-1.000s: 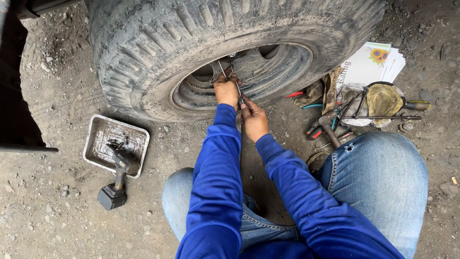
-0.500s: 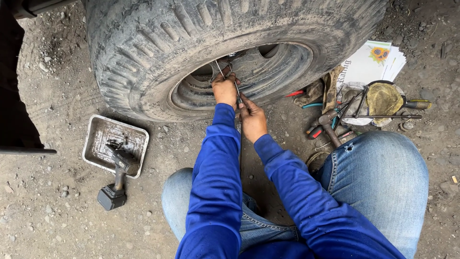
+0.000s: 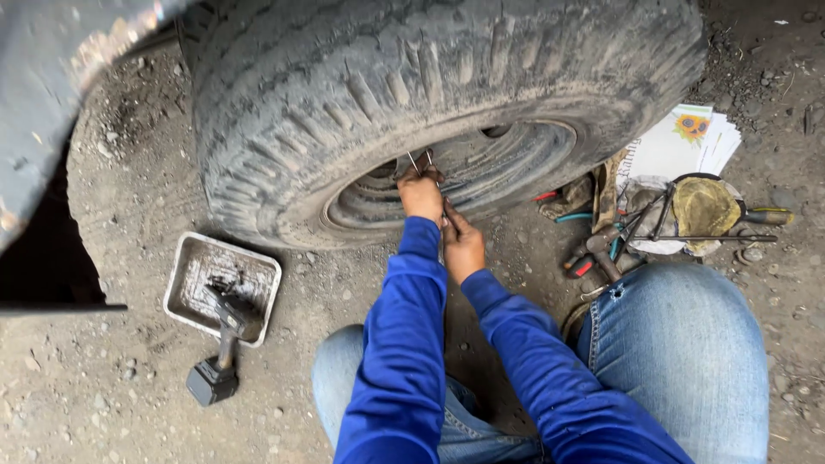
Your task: Repairing or servicing internal components of a truck wheel assembly using hand tools
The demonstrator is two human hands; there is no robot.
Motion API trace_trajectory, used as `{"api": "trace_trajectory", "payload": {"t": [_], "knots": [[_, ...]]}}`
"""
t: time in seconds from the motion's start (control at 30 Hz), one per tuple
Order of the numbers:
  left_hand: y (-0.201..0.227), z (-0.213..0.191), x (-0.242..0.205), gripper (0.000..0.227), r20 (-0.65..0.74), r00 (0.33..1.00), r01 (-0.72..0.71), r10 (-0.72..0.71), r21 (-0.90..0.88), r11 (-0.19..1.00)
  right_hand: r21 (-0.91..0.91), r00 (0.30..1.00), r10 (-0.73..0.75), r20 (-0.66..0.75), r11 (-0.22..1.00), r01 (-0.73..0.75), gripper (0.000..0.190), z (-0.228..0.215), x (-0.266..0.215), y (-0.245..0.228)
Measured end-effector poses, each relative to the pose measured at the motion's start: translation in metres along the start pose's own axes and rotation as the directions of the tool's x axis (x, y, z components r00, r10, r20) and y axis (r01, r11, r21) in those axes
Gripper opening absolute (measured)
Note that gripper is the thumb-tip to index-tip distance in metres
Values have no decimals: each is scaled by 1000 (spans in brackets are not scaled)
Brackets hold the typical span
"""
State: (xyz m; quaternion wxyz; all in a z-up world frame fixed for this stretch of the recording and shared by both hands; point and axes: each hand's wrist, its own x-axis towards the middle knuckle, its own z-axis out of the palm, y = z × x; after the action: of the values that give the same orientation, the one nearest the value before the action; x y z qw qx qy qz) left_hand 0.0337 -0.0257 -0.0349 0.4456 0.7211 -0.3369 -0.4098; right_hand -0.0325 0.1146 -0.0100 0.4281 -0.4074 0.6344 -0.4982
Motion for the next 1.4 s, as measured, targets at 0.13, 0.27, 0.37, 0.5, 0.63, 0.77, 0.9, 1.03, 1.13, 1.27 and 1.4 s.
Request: {"api": "trace_trajectory", "payload": {"t": [0.13,0.27,0.37,0.5,0.63,0.77,0.9,1.03,1.13,1.27,1.4], "knots": [[6,-11,-15,33,36,999,22,-23,17,1000,140,999,51,-5,989,-50,32,15,0,23],[5,-9,-12,32,69,997,28,-20,-118,993,501,963,225,145,823,-268,32,4,3,12],[38,-16,-42,33,71,997,41,-31,-138,990,589,911,260,321,699,-407,33,-19,5,-11],[50,-18,-54,35,88,995,52,-40,-135,989,629,890,257,377,634,-450,34,-27,3,-22],[-28,1,13,32,86,996,20,-7,-150,988,541,959,212,190,792,-282,33,6,4,16],[-7,-13,-5,36,33,999,-9,10,-26,1000,342,982,128,141,924,-170,33,10,3,25],[15,-22,-16,38,41,999,9,-1,-178,984,301,984,104,145,943,-144,30,6,3,6],[17,-24,-14,35,37,999,19,-13,-175,984,358,978,135,156,916,-183,32,7,2,-1],[8,-21,-6,34,21,1000,16,-14,-117,993,382,973,149,174,901,-206,33,7,-1,-2],[8,-20,-10,34,22,1000,12,-11,-56,998,390,969,173,175,892,-229,33,7,-2,-1],[16,-20,-9,34,27,999,42,-38,-126,991,399,965,199,172,881,-253,32,4,-2,-8]]}}
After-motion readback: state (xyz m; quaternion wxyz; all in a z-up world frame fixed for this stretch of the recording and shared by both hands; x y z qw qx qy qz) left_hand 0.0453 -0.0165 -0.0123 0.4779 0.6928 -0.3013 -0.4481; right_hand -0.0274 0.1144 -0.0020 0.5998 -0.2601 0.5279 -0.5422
